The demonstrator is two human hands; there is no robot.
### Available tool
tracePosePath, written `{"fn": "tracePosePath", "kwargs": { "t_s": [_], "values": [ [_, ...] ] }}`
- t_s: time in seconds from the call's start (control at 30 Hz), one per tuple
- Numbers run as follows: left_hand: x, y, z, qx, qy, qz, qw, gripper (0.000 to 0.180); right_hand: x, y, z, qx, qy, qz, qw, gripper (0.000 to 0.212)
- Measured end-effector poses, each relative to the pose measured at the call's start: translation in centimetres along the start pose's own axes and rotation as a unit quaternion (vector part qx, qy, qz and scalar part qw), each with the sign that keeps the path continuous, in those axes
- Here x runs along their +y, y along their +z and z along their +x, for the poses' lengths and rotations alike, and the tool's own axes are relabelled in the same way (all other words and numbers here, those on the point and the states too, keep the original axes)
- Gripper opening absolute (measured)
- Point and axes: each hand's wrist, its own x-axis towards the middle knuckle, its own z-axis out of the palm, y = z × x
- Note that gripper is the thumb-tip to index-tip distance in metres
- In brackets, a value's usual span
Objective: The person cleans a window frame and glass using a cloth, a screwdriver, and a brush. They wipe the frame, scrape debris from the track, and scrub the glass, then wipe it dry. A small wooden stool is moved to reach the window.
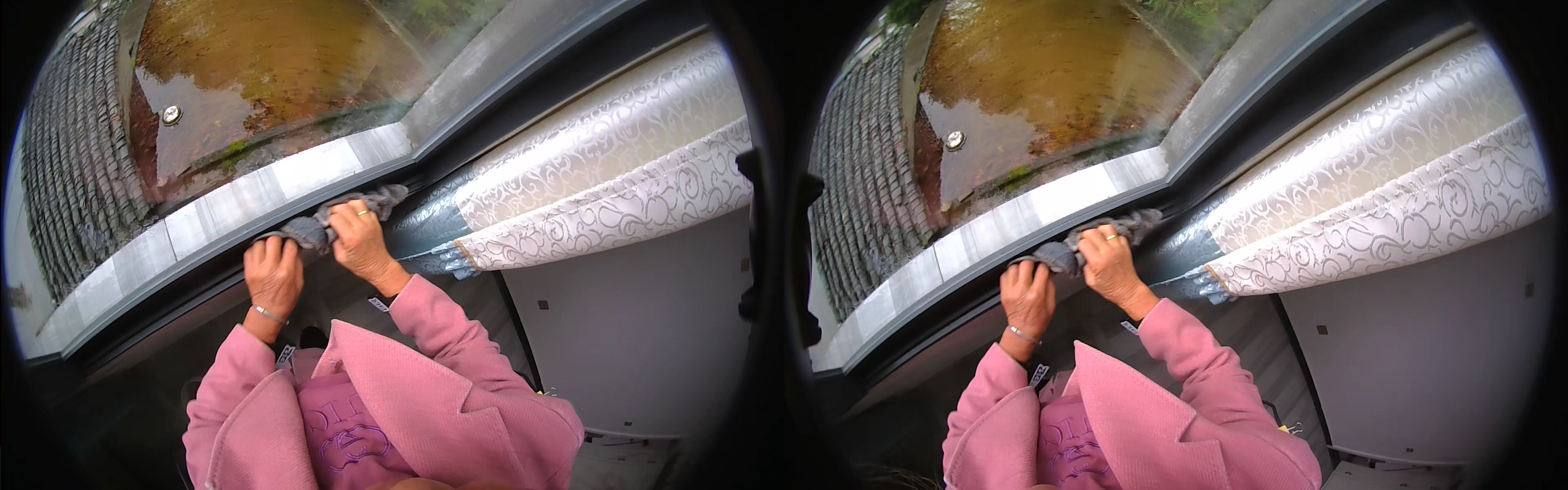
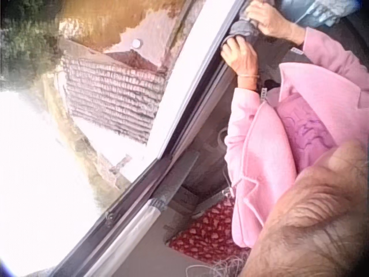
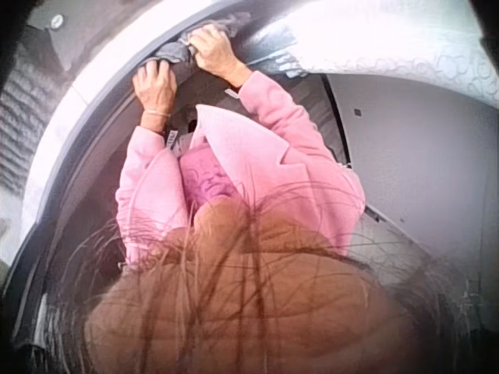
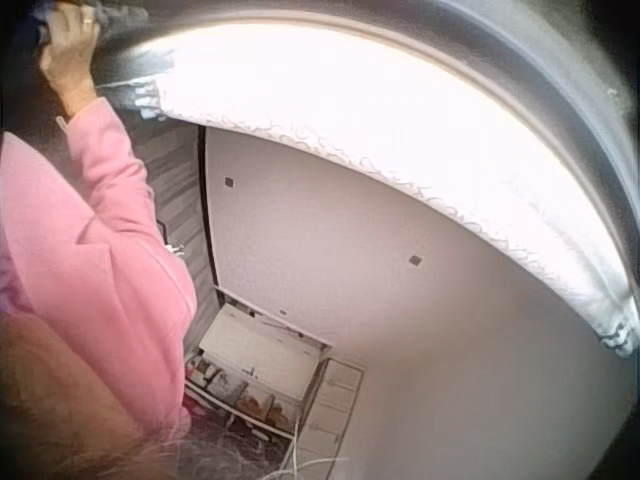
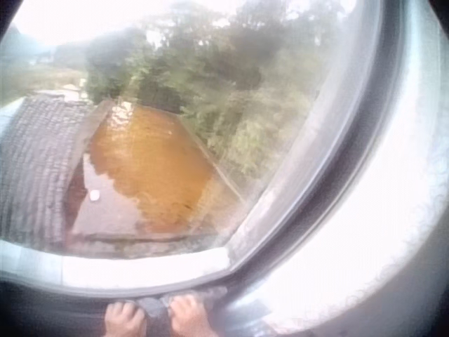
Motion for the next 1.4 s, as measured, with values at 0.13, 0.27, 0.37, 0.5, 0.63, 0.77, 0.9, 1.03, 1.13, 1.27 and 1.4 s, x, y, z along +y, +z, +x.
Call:
{"fn": "tracePosePath", "kwargs": {
  "t_s": [0.13,0.27,0.37,0.5,0.63,0.77,0.9,1.03,1.13,1.27,1.4],
  "values": [
    [6.0,6.4,5.5,0.0,0.031,-0.12,0.992,0.015,7.0,-3.7,-1.7,0.116,0.109,-0.001,0.987,0.022],
    [11.6,6.4,8.1,0.091,0.044,-0.349,0.932,0.023,7.7,-9.2,-2.9,0.263,0.282,0.279,0.879,0.024],
    [11.8,1.9,7.0,0.14,0.063,-0.448,0.881,0.03,3.0,-12.0,-2.6,0.347,0.212,0.432,0.805,0.031],
    [6.1,-6.7,2.7,0.198,0.117,-0.463,0.856,0.038,-7.1,-11.4,-0.5,0.286,0.084,0.454,0.84,0.041],
    [-0.7,-15.9,-4.8,0.228,0.023,-0.295,0.928,0.033,-16.0,-6.7,3.7,0.106,-0.026,0.573,0.812,0.048],
    [-9.9,-22.0,-13.6,0.329,-0.139,-0.019,0.934,0.038,-27.7,3.2,8.3,0.016,-0.18,0.569,0.802,0.036],
    [-21.6,-23.8,-21.8,0.284,-0.323,0.115,0.896,0.048,-39.0,14.3,9.0,-0.099,-0.287,0.432,0.849,0.05],
    [-25.5,-23.1,-25.4,0.121,-0.389,0.127,0.904,0.074,-43.2,19.0,7.0,-0.14,-0.341,0.163,0.915,0.052],
    [-25.6,-22.7,-25.2,0.168,-0.332,0.224,0.901,0.042,-42.7,18.1,6.6,-0.128,-0.339,0.148,0.92,0.046],
    [-25.3,-21.5,-23.8,0.188,-0.277,0.27,0.903,0.03,-40.5,14.8,7.2,-0.086,-0.401,0.201,0.89,0.043],
    [-22.3,-17.1,-21.0,0.133,-0.245,0.257,0.925,0.039,-34.3,10.3,6.3,-0.092,-0.375,0.251,0.888,0.036]
  ]
}}
